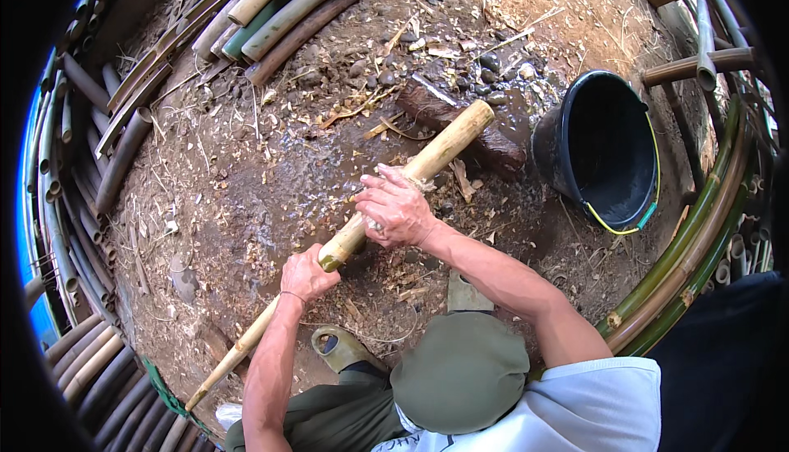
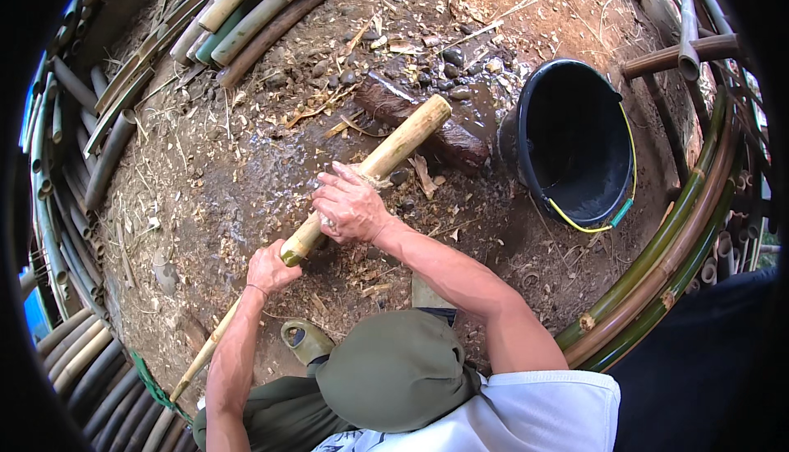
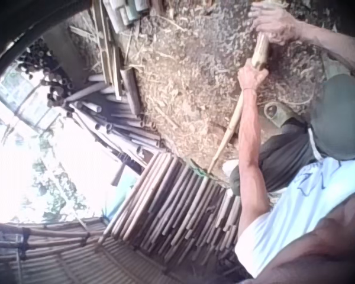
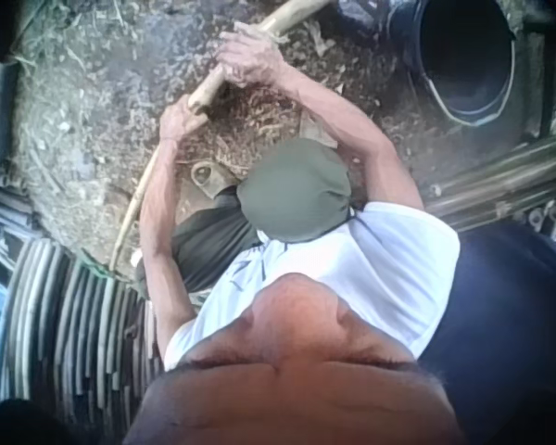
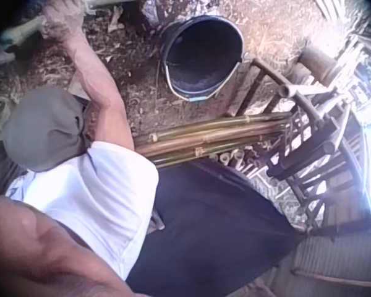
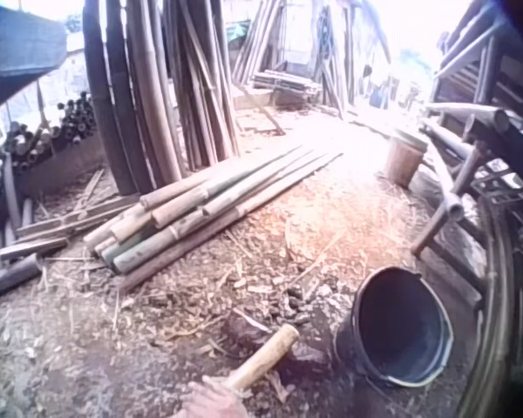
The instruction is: The person sands long bamboo poles by hand using a piece of rough material, repeatedly rubbing it up and down the length of several poles while occasionally dipping the material into a bucket of water.
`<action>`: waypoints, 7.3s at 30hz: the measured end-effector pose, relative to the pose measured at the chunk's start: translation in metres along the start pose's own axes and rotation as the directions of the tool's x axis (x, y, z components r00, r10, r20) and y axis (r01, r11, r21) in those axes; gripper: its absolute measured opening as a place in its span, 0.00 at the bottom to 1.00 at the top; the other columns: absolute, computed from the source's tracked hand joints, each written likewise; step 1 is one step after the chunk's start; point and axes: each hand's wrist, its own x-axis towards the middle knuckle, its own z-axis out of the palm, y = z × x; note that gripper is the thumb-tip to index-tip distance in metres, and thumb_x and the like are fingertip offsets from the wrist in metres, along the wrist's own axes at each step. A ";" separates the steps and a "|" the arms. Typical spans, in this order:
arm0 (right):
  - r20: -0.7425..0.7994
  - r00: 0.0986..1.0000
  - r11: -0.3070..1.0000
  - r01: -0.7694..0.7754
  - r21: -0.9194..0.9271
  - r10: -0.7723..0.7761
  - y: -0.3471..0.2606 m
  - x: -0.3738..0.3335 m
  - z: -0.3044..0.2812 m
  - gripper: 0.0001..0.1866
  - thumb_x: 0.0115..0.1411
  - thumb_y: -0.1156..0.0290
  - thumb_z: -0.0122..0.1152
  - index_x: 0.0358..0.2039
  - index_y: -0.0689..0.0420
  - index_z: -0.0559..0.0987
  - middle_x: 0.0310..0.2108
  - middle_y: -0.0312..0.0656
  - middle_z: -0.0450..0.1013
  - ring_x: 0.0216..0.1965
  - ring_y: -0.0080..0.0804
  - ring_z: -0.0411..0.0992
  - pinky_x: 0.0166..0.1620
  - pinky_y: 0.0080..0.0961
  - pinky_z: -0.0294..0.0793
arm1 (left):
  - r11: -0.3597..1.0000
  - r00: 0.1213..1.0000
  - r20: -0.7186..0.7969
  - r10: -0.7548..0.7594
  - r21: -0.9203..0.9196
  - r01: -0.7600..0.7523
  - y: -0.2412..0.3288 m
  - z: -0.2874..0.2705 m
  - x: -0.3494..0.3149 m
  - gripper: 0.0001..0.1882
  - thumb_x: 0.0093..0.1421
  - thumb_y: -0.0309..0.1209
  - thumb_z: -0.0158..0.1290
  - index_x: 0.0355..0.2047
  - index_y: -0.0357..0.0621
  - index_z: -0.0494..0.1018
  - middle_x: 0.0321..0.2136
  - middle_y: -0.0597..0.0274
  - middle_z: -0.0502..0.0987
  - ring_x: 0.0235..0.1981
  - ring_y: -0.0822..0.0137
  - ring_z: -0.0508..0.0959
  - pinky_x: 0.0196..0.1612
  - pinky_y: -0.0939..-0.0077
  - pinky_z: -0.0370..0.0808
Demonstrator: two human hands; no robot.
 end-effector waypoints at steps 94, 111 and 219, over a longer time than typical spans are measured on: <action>-0.403 0.303 0.072 -0.865 -0.496 0.864 -0.528 -0.065 -0.404 0.48 0.36 0.62 0.81 0.60 0.59 0.70 0.53 0.50 0.69 0.53 0.52 0.69 0.60 0.43 0.66 | -0.225 -0.423 -0.106 0.900 0.718 -0.659 0.183 -0.311 -0.240 0.20 0.44 0.32 0.64 0.40 0.53 0.76 0.31 0.69 0.77 0.36 0.66 0.81 0.36 0.66 0.77; -0.464 -0.411 -0.113 -0.831 0.545 0.785 -0.650 -0.171 -0.187 0.33 0.53 0.66 0.70 0.58 0.63 0.72 0.42 0.51 0.79 0.42 0.35 0.78 0.48 0.30 0.77 | -0.502 -0.507 0.052 0.860 0.258 -0.826 0.273 -0.195 -0.281 0.38 0.50 0.39 0.69 0.61 0.48 0.69 0.57 0.50 0.69 0.60 0.48 0.69 0.63 0.55 0.69; -0.004 0.861 0.850 -0.501 0.163 0.508 0.101 0.009 -0.151 0.31 0.55 0.63 0.63 0.60 0.54 0.73 0.50 0.50 0.76 0.53 0.43 0.74 0.61 0.42 0.69 | -0.279 0.983 -0.172 -0.070 -0.942 -0.185 -0.051 0.092 0.013 0.24 0.72 0.52 0.44 0.55 0.47 0.67 0.31 0.53 0.79 0.21 0.66 0.80 0.24 0.73 0.80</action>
